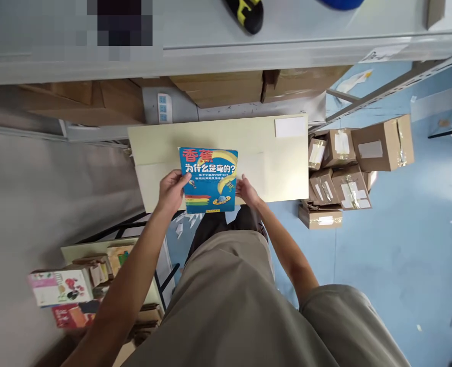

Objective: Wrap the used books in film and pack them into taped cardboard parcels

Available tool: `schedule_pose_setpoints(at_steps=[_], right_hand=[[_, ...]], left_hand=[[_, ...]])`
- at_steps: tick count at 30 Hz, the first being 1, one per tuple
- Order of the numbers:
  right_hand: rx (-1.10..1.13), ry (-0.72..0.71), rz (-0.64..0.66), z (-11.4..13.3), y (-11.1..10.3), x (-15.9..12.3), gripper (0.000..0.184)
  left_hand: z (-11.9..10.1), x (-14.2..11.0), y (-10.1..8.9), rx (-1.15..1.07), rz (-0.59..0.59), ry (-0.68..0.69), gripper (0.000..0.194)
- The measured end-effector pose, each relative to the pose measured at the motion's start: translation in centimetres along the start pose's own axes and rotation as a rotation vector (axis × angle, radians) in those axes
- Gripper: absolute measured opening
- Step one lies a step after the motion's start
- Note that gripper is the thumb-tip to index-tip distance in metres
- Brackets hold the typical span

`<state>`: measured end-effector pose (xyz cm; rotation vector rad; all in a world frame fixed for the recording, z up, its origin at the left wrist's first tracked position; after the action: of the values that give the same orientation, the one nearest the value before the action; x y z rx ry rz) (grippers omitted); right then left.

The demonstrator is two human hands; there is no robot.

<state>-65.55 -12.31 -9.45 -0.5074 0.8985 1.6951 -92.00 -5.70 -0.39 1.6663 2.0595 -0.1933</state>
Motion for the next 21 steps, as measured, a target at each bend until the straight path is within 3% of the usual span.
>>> schedule_pose_setpoints(at_steps=[3, 6, 12, 21], right_hand=[[-0.123, -0.026, -0.15, -0.2, -3.1, -2.7, 0.061], [-0.313, -0.053, -0.295, -0.5, -3.9, -3.0, 0.051], [-0.467, -0.152, -0.417, 0.1, -4.5, -1.1, 0.039], [-0.702, -0.116, -0.429, -0.1, -6.5, -0.7, 0.024]], left_hand=[[5.7, -0.2, 1.7, -0.054, -0.081, -0.162, 0.063], [9.0, 0.1, 2.6, -0.049, -0.149, -0.229, 0.067], [11.1, 1.6, 2.4, 0.086, -0.153, -0.158, 0.063], [14.1, 3.5, 2.5, 0.325, -0.204, -0.084, 0.031]])
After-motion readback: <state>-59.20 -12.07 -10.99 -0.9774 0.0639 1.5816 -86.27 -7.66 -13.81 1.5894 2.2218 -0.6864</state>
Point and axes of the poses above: each hand's wrist, its own x-axis towards the middle knuckle, its own y-axis out of the palm, z = x × y, the point moved 3 cm from there along x, towards the middle knuckle, and after that the axes turned 15 degrees about -x, right-handed, at the moved point
